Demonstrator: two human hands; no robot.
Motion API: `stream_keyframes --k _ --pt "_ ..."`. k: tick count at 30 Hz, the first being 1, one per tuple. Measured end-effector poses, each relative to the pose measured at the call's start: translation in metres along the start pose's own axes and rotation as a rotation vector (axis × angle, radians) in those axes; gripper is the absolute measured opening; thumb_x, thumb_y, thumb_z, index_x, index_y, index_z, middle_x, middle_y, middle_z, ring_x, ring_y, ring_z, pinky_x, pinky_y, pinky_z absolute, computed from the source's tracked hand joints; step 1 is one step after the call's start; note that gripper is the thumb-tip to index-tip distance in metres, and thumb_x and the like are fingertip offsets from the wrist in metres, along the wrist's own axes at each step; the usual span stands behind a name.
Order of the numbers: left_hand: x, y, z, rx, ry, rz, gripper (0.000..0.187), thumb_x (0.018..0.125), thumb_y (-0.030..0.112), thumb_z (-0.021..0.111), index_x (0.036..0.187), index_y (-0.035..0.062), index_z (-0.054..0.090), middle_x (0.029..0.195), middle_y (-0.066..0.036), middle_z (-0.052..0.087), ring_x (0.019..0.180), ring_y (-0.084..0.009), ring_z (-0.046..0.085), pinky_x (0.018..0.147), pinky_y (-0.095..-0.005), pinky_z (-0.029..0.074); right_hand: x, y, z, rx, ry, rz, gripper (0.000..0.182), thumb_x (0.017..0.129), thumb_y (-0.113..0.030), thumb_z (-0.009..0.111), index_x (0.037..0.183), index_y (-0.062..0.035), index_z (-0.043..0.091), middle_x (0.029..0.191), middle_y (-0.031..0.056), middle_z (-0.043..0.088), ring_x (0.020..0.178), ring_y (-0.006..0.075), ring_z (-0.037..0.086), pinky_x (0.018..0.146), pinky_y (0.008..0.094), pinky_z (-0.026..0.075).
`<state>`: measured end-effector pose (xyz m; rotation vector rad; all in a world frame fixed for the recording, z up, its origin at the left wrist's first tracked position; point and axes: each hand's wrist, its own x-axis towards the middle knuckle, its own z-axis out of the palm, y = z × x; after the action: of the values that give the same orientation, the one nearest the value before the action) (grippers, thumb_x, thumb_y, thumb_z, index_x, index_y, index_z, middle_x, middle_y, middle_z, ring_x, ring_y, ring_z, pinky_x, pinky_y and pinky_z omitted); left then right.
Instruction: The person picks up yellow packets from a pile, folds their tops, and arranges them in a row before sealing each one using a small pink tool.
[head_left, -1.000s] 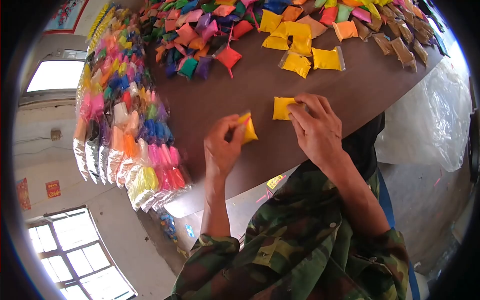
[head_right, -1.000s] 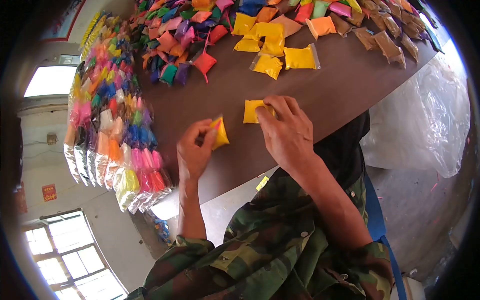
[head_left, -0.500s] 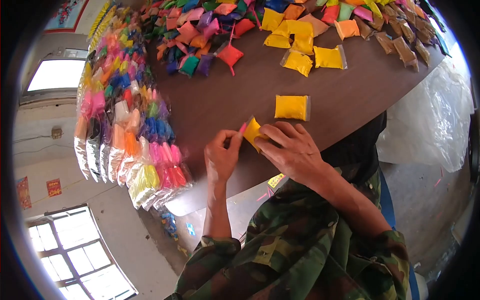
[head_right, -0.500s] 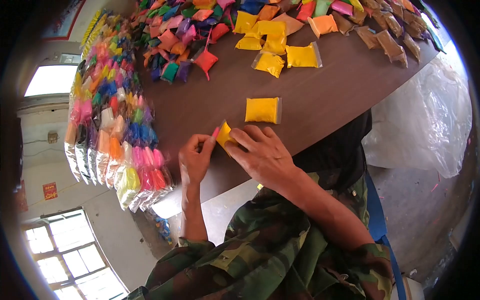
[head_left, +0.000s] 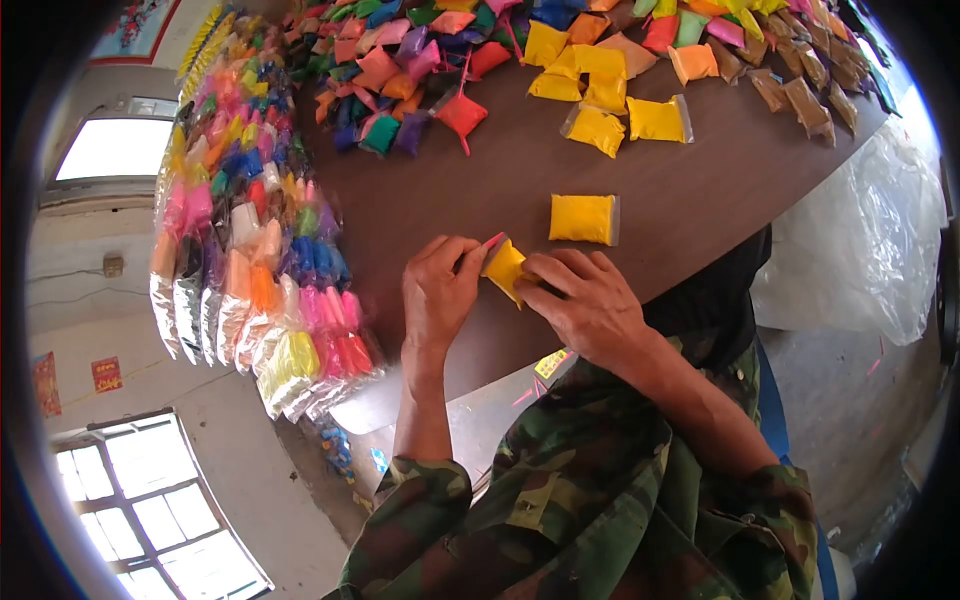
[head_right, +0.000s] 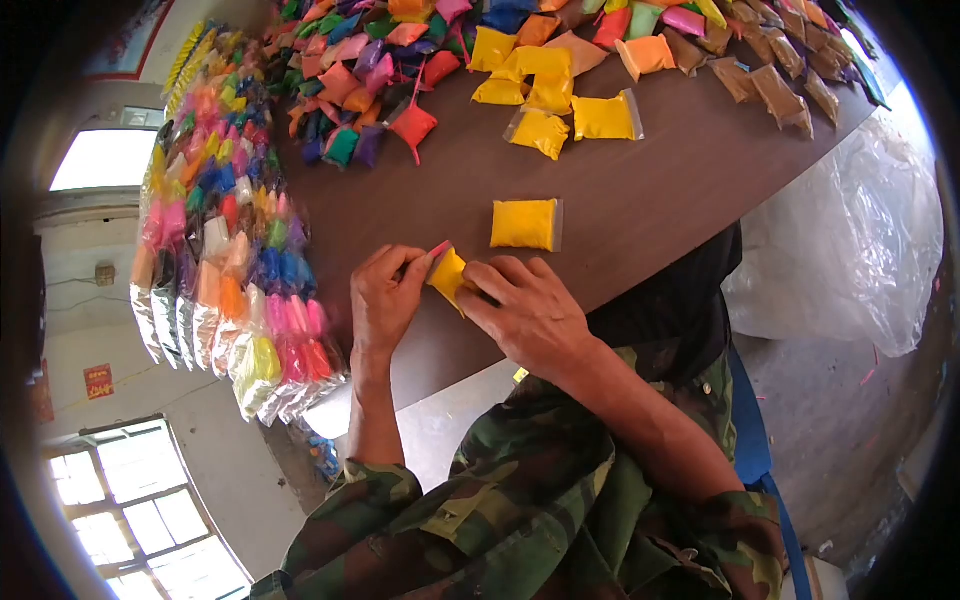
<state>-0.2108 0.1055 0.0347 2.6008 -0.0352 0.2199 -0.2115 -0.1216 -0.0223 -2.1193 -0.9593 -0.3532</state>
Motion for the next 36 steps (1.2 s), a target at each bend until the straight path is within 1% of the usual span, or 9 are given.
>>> stream_keyframes --k 3,9,12,15,22,25,28,34,36 --pt "-0.002 0.02 -0.006 -0.057 0.001 0.002 0.006 0.097 0.005 0.08 0.1 -0.0004 0.078 0.085 -0.011 0.073 0.07 -0.0211 0.068 0.065 -0.035 0.053 -0.003 0.0 0.001 0.003 0.008 0.009 0.032 0.089 -0.017 0.074 0.121 -0.0153 0.074 0.126 0.0016 0.063 0.116 0.0216 0.064 0.091 0.0384 0.049" --pt "0.002 0.011 0.006 0.118 0.018 0.111 0.008 0.096 0.007 0.081 0.098 -0.0005 0.078 0.085 -0.011 0.073 0.071 -0.0215 0.069 0.065 -0.0356 0.053 -0.001 -0.002 -0.003 -0.001 -0.011 0.028 0.036 0.086 -0.014 0.077 0.122 -0.0162 0.075 0.129 0.0005 0.065 0.117 0.0219 0.066 0.092 0.0376 0.051" --pt "0.009 0.005 0.001 -0.021 -0.017 -0.008 0.007 0.097 0.01 0.08 0.095 0.0035 0.077 0.087 -0.011 0.073 0.076 -0.0326 0.072 0.068 -0.0434 0.056 0.0 0.0 -0.002 0.01 -0.003 0.011 0.032 0.089 -0.017 0.074 0.121 -0.015 0.074 0.126 0.0013 0.064 0.115 0.021 0.064 0.091 0.0383 0.049" --pt "0.001 0.02 -0.006 -0.02 -0.044 -0.015 0.004 0.097 0.004 0.078 0.097 0.0003 0.078 0.087 -0.012 0.074 0.073 -0.0218 0.072 0.066 -0.036 0.054 -0.003 0.0 0.001 0.013 0.006 0.024 0.031 0.088 -0.016 0.074 0.119 -0.015 0.075 0.126 0.0011 0.064 0.116 0.021 0.065 0.092 0.0385 0.05" --pt "-0.001 -0.01 0.012 0.017 0.083 0.022 0.008 0.097 0.009 0.08 0.098 0.0011 0.078 0.088 -0.015 0.075 0.076 -0.0277 0.072 0.069 -0.0397 0.056 0.006 -0.005 -0.006 0.029 0.03 0.039 0.038 0.079 -0.01 0.085 0.116 -0.0153 0.079 0.125 0.0008 0.07 0.117 0.0246 0.07 0.092 0.0409 0.054" --pt "-0.004 0.001 0.001 -0.063 0.085 -0.047 0.009 0.098 0.009 0.079 0.097 0.0006 0.077 0.088 -0.016 0.075 0.077 -0.0299 0.073 0.07 -0.0402 0.056 0.006 -0.005 -0.006 0.022 0.041 0.021 0.032 0.084 -0.01 0.078 0.116 -0.015 0.077 0.125 0.0005 0.068 0.117 0.0241 0.069 0.092 0.0411 0.052" --pt "-0.021 0.014 -0.001 -0.181 -0.006 -0.07 0.01 0.098 0.01 0.079 0.096 0.0002 0.077 0.088 -0.016 0.076 0.078 -0.0293 0.074 0.07 -0.0402 0.056 0.006 -0.006 -0.008 0.019 -0.003 0.057 0.031 0.085 -0.009 0.079 0.116 -0.0142 0.077 0.125 0.0012 0.068 0.116 0.0253 0.069 0.093 0.0415 0.052" --pt "-0.031 -0.006 -0.007 -0.095 0.084 -0.245 0.013 0.098 0.013 0.08 0.099 0.0005 0.077 0.085 -0.015 0.076 0.075 -0.0266 0.074 0.069 -0.0395 0.056 0.01 -0.006 -0.013 0.015 0.012 0.005 0.03 0.087 -0.008 0.08 0.117 -0.0118 0.079 0.125 0.003 0.069 0.116 0.0267 0.069 0.093 0.0418 0.052" --pt "-0.04 0.003 -0.004 -0.167 0.087 -0.175 0.014 0.098 0.015 0.079 0.1 0.0015 0.078 0.085 -0.016 0.076 0.074 -0.0291 0.075 0.069 -0.0402 0.056 0.009 -0.009 -0.011 0.015 0.017 0.007 0.03 0.089 -0.007 0.079 0.118 -0.0099 0.079 0.125 0.0037 0.07 0.115 0.0272 0.069 0.095 0.0428 0.052"
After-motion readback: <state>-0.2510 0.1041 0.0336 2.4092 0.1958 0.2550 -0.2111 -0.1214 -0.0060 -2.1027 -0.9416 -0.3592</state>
